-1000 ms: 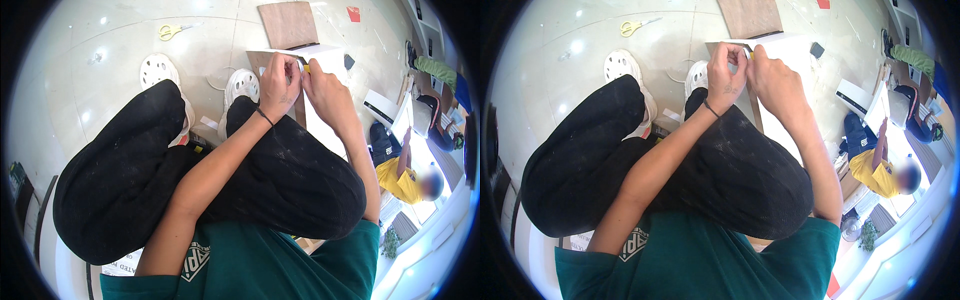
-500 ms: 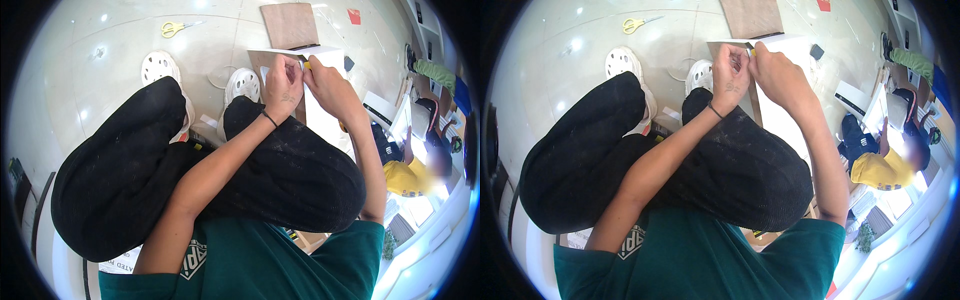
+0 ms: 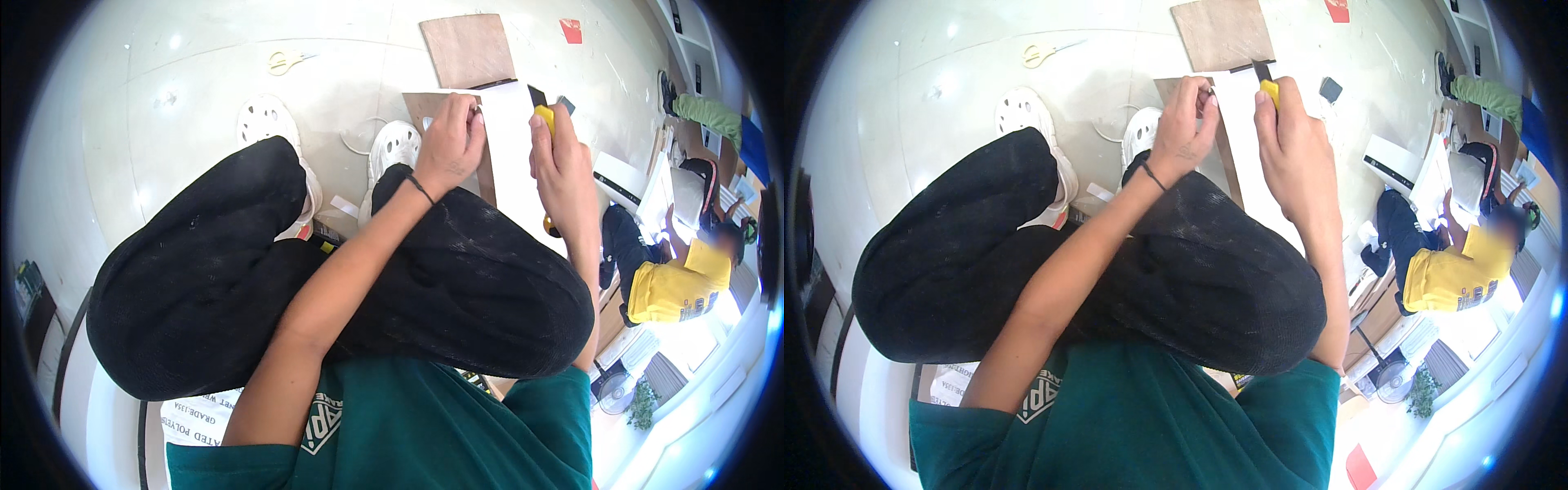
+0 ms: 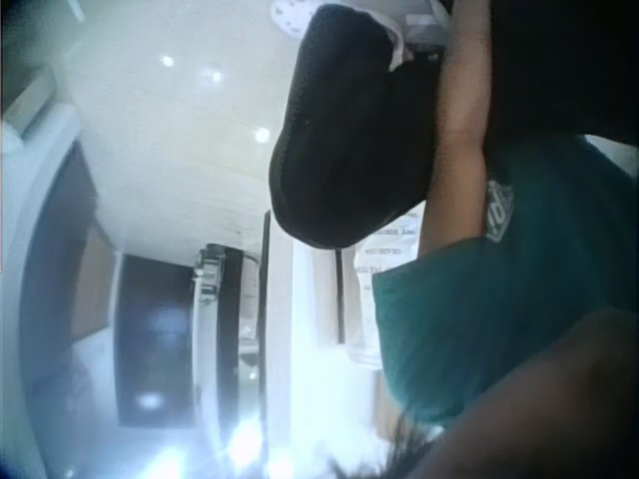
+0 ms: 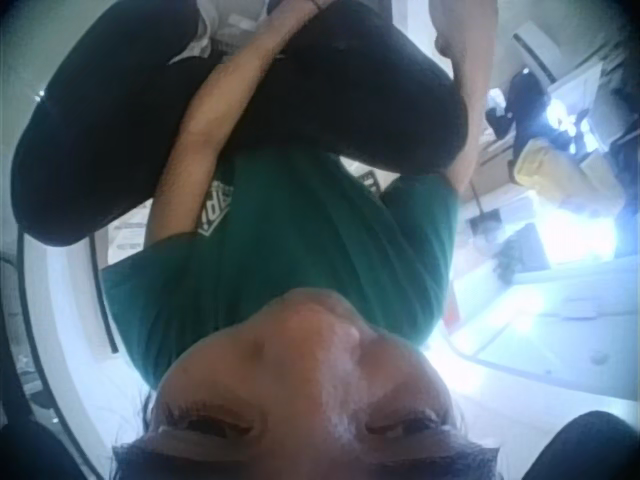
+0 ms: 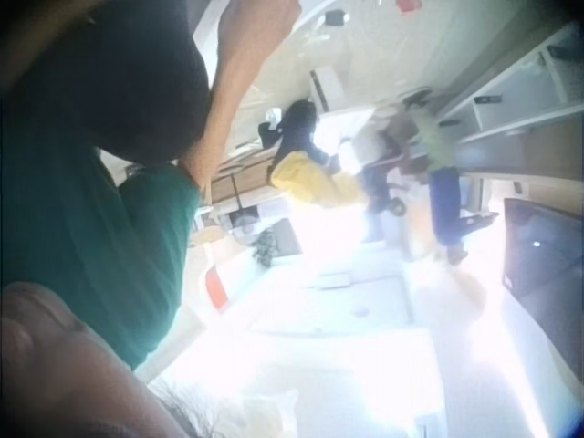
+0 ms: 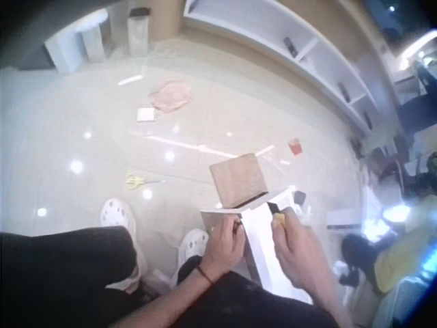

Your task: The person assembles a white drawer unit on the floor, using a hammer to tap edges and a utility knife to trim excess material. They handle the drawer, hammer, and utility knife while working on the floor.

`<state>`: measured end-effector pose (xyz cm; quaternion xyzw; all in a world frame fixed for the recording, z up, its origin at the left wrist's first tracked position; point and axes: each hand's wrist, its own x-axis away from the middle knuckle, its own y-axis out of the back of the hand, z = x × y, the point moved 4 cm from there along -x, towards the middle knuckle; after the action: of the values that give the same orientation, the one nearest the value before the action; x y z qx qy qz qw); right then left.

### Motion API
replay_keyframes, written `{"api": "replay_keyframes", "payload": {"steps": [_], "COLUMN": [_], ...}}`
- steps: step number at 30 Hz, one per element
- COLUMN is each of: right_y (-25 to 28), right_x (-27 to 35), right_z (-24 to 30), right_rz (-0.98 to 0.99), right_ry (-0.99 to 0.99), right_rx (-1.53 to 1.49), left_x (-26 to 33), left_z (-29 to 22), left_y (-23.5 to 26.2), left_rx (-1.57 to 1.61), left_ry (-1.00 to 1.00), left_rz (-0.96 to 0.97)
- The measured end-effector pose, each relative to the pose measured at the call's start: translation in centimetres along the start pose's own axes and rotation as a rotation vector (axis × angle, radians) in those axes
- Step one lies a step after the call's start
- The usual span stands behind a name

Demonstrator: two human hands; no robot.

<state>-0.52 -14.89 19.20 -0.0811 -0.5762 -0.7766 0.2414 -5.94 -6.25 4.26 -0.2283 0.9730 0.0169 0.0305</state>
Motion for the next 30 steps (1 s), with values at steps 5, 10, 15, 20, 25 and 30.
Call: {"api": "replay_keyframes", "payload": {"steps": [5, 10, 15, 20, 25, 30], "right_y": [-3.2, -4.6, -4.6, -4.5, -4.0, -3.8], "right_x": [1.3, 1.5, 0.5, -0.6, -1.2, -1.5], "right_z": [-3.0, -3.7, -2.4, -1.7, -1.3, -1.3], "right_rz": [0.035, 0.041, 0.028, -0.022, -0.004, 0.070], "right_ry": [-0.188, -0.144, -0.048, 0.053, 0.152, 0.155], "right_rx": [-0.050, -0.057, 0.050, 0.171, 0.259, 0.339], "left_x": [-0.5, -0.7, -1.0, -0.6, -0.6, -0.7], "left_z": [0.2, 0.2, 0.0, -0.1, -0.5, -0.3], "left_y": [1.0, 1.0, 0.9, 0.3, 0.1, 0.2], "left_rx": [-0.213, -0.177, -0.248, -0.175, -0.282, -0.269], "left_ry": [-0.166, -0.107, -0.221, -0.135, -0.171, -0.179], "left_rz": [0.133, 0.065, -0.012, -0.041, -0.040, -0.041]}}
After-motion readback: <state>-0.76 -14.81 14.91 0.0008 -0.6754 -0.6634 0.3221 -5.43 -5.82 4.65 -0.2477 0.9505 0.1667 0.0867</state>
